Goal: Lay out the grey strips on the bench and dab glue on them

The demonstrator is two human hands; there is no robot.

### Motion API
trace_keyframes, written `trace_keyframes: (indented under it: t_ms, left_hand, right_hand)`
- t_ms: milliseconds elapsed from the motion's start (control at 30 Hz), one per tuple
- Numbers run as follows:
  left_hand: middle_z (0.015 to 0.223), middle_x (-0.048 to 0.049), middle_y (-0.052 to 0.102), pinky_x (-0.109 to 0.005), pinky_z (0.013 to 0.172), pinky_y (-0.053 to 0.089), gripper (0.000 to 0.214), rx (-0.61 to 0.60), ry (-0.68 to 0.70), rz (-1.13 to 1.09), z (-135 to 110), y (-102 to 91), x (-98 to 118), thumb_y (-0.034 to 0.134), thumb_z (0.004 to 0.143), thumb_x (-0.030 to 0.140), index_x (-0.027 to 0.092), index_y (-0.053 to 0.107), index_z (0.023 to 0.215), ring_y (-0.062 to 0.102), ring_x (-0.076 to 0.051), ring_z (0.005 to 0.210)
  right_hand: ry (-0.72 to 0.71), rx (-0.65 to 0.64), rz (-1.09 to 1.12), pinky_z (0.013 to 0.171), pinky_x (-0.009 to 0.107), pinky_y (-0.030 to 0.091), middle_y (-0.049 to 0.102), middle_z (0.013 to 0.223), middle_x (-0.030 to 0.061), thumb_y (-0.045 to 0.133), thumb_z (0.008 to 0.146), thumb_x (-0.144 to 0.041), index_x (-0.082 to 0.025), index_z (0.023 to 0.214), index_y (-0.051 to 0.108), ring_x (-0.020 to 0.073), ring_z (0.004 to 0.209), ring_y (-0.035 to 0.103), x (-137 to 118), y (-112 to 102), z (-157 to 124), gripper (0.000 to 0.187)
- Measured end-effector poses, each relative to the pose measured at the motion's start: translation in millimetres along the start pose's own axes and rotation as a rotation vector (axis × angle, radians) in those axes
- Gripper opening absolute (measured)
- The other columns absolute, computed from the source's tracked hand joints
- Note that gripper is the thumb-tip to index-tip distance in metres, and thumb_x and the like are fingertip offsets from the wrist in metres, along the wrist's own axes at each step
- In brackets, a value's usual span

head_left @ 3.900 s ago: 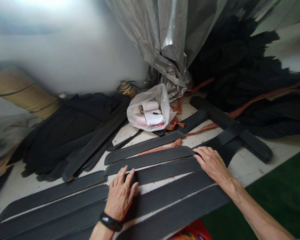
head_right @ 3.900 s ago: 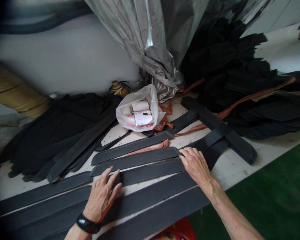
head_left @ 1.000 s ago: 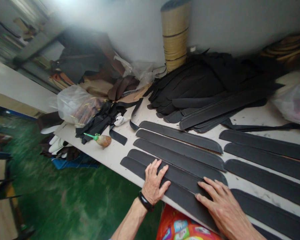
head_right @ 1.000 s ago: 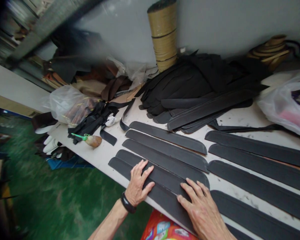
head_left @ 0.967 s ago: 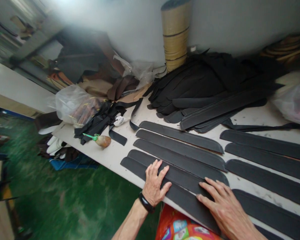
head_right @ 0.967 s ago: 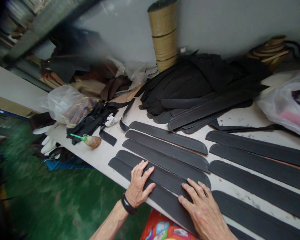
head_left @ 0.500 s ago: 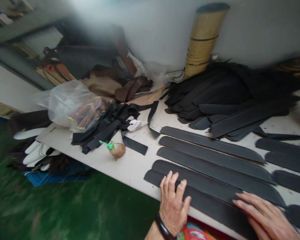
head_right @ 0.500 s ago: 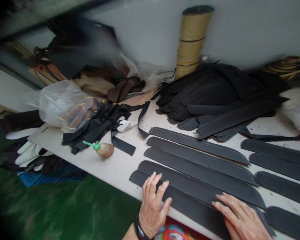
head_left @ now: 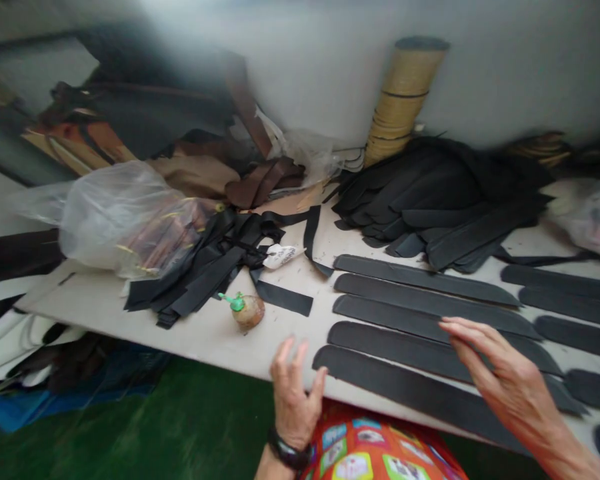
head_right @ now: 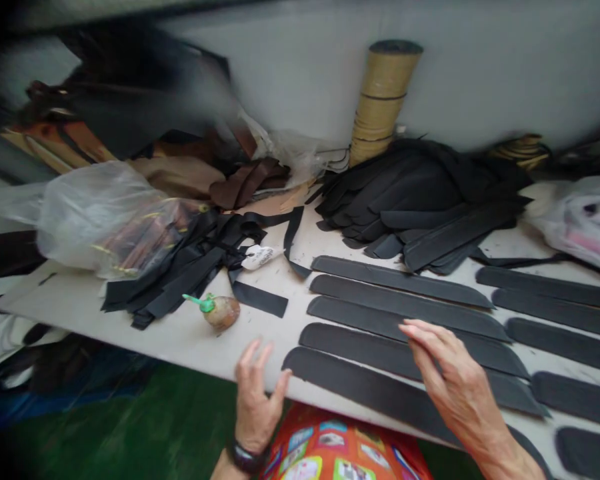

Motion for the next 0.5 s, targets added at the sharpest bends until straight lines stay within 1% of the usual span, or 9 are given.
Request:
trace_keyframes:
  t_ms: [67, 100, 167, 233, 300, 333, 400, 500]
  left_hand:
    - [0.131, -0.0211, 0.038, -0.053, 0.102, 0.03, 0.07, 0.155, -0.166, -0.004, 19.8, -17.2, -35.0, 0.062, 0.078, 0.038, 0.012, 0.031, 0.135, 0.033, -0.034, 0.126]
    - [0.133, -0.0227, 0.035, -0.055, 0.102, 0.029, 0.081, 0.212, -0.238, -0.012, 30.3, -23.2, -51.2, 0.064, 0.075, 0.045, 0.01, 0.026, 0.138, 0.031, -0.036, 0.127]
    - [0.134, -0.0231, 0.034, -0.055, 0.099, 0.034, 0.097, 0.259, -0.355, -0.033, 51.5, -29.1, -77.0, 0.068, 0.065, 0.056, 0.01, 0.023, 0.139, 0.034, -0.038, 0.125]
    - [0.134, -0.0214, 0.037, -0.051, 0.099, 0.037, 0.104, 0.244, -0.427, -0.058, 71.0, -29.2, -92.3, 0.068, 0.059, 0.061, 0.01, 0.025, 0.138, 0.04, -0.035, 0.122]
    - [0.133, -0.0206, 0.04, -0.046, 0.096, 0.041, 0.104, 0.196, -0.486, -0.067, 86.2, -26.0, -100.2, 0.067, 0.056, 0.063, 0.009, 0.028, 0.137, 0.045, -0.033, 0.118]
    - [0.131, -0.0203, 0.043, -0.046, 0.094, 0.043, 0.103, 0.17, -0.519, -0.057, 91.7, -24.2, -102.8, 0.067, 0.055, 0.063, 0.01, 0.031, 0.135, 0.048, -0.033, 0.115]
    - [0.123, -0.0203, 0.05, -0.05, 0.089, 0.045, 0.1, 0.126, -0.598, -0.006, 98.6, -21.5, -107.9, 0.068, 0.052, 0.063, 0.009, 0.038, 0.131, 0.055, -0.035, 0.105]
    - [0.104, -0.0233, 0.059, -0.061, 0.085, 0.042, 0.098, 0.073, -0.695, 0.097, 102.5, -19.8, -116.4, 0.066, 0.047, 0.065, 0.002, 0.047, 0.12, 0.056, -0.044, 0.097]
  right_hand:
    - [0.118, 0.087, -0.039, 0.091, 0.034, 0.044, 0.062, 0.107, 0.0035, 0.041, 0.091, -0.04, -0.024, 0.106, 0.059, 0.0201, 0.099, 0.059, 12.3, -26.0, -9.4, 0.028]
    - [0.176, 0.123, -0.059, 0.092, 0.035, 0.044, 0.063, 0.107, 0.0035, 0.041, 0.09, -0.043, -0.025, 0.104, 0.059, 0.0211, 0.099, 0.059, 17.7, -37.7, -14.7, 0.029]
    - [0.305, 0.173, -0.089, 0.093, 0.038, 0.043, 0.063, 0.107, 0.0039, 0.041, 0.088, -0.049, -0.025, 0.102, 0.06, 0.0237, 0.1, 0.059, 28.1, -56.6, -25.8, 0.034]
    - [0.442, 0.2, -0.11, 0.092, 0.04, 0.044, 0.064, 0.107, 0.0044, 0.04, 0.085, -0.055, -0.026, 0.101, 0.061, 0.0256, 0.099, 0.059, 37.9, -69.3, -37.0, 0.04]
    - [0.552, 0.229, -0.133, 0.089, 0.039, 0.045, 0.065, 0.104, 0.0042, 0.04, 0.083, -0.06, -0.026, 0.099, 0.063, 0.0254, 0.095, 0.061, 45.8, -77.9, -47.7, 0.044]
    - [0.588, 0.242, -0.144, 0.088, 0.038, 0.046, 0.066, 0.102, 0.0042, 0.04, 0.082, -0.06, -0.025, 0.098, 0.064, 0.0246, 0.092, 0.062, 48.7, -81.1, -52.7, 0.045]
    - [0.64, 0.257, -0.15, 0.087, 0.035, 0.047, 0.067, 0.1, 0.0039, 0.04, 0.081, -0.06, -0.024, 0.096, 0.065, 0.0228, 0.089, 0.063, 53.4, -85.3, -63.2, 0.046]
    - [0.732, 0.267, -0.11, 0.083, 0.032, 0.048, 0.067, 0.098, 0.0027, 0.043, 0.08, -0.057, -0.024, 0.094, 0.066, 0.0218, 0.089, 0.063, 60.7, -85.4, -82.3, 0.042]
Point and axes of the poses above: each hand's wrist, its own z-axis towards the middle knuckle, its own y-axis out of the palm, x = y × z, the point moved 5 cm from there along z, towards the middle knuckle
